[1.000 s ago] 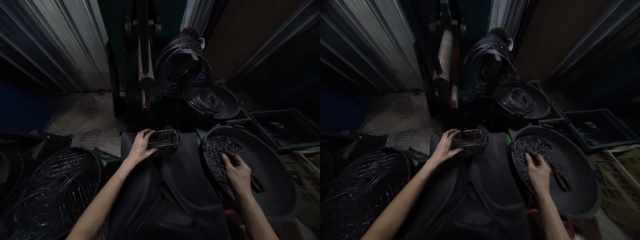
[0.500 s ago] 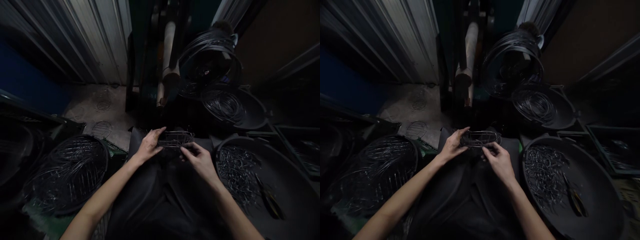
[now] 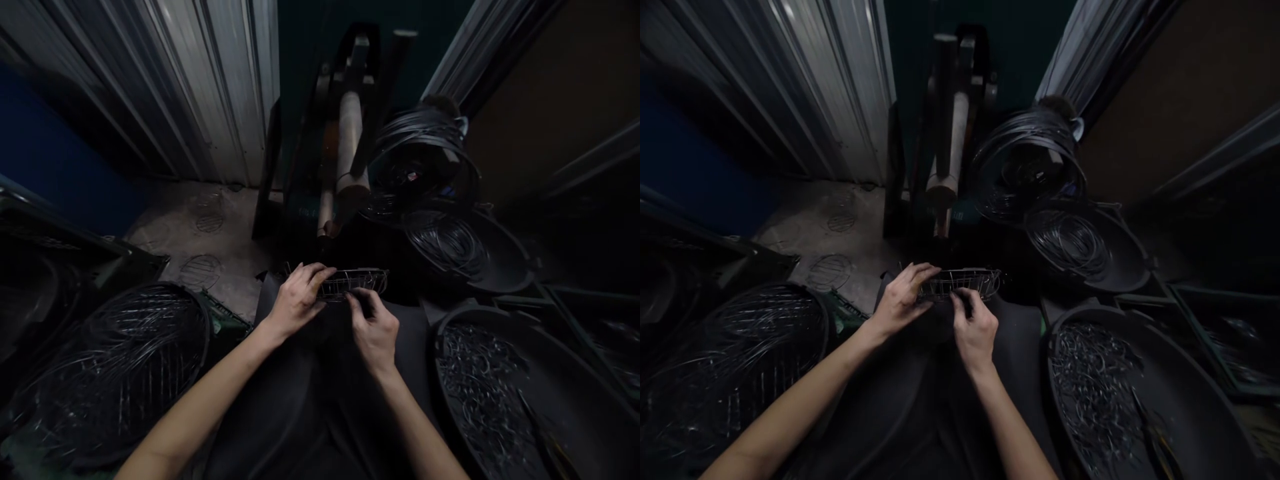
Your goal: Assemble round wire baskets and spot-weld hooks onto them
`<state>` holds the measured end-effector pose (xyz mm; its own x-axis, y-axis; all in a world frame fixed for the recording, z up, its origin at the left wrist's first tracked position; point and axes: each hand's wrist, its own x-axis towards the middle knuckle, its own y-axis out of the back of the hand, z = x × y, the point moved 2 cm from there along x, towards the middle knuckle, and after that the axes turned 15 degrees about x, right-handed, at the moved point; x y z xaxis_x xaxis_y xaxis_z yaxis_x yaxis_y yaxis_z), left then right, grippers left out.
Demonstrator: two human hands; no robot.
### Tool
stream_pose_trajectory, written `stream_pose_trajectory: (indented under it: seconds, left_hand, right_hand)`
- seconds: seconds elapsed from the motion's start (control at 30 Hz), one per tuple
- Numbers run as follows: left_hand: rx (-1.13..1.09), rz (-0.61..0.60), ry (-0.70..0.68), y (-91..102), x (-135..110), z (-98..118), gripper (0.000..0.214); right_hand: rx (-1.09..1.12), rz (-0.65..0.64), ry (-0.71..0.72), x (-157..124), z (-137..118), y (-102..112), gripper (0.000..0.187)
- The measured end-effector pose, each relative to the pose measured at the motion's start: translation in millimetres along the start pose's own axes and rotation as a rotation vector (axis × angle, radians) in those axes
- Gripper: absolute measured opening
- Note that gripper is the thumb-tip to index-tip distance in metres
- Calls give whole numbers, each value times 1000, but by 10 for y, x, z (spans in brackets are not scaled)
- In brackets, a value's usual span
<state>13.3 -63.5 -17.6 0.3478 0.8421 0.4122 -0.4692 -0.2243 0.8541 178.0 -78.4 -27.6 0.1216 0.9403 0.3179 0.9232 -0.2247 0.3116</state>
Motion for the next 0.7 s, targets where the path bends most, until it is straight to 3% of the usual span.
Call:
stream_pose_trajectory:
  seconds: [0.27, 0.7]
  left_hand:
    - [52, 133, -9, 11, 92, -128, 52]
    - [90, 214, 5, -97, 230, -367, 53]
  right_hand:
    - [11, 111, 117, 138, 76, -201, 18]
    - [19, 133, 113, 362, 161, -444, 24]
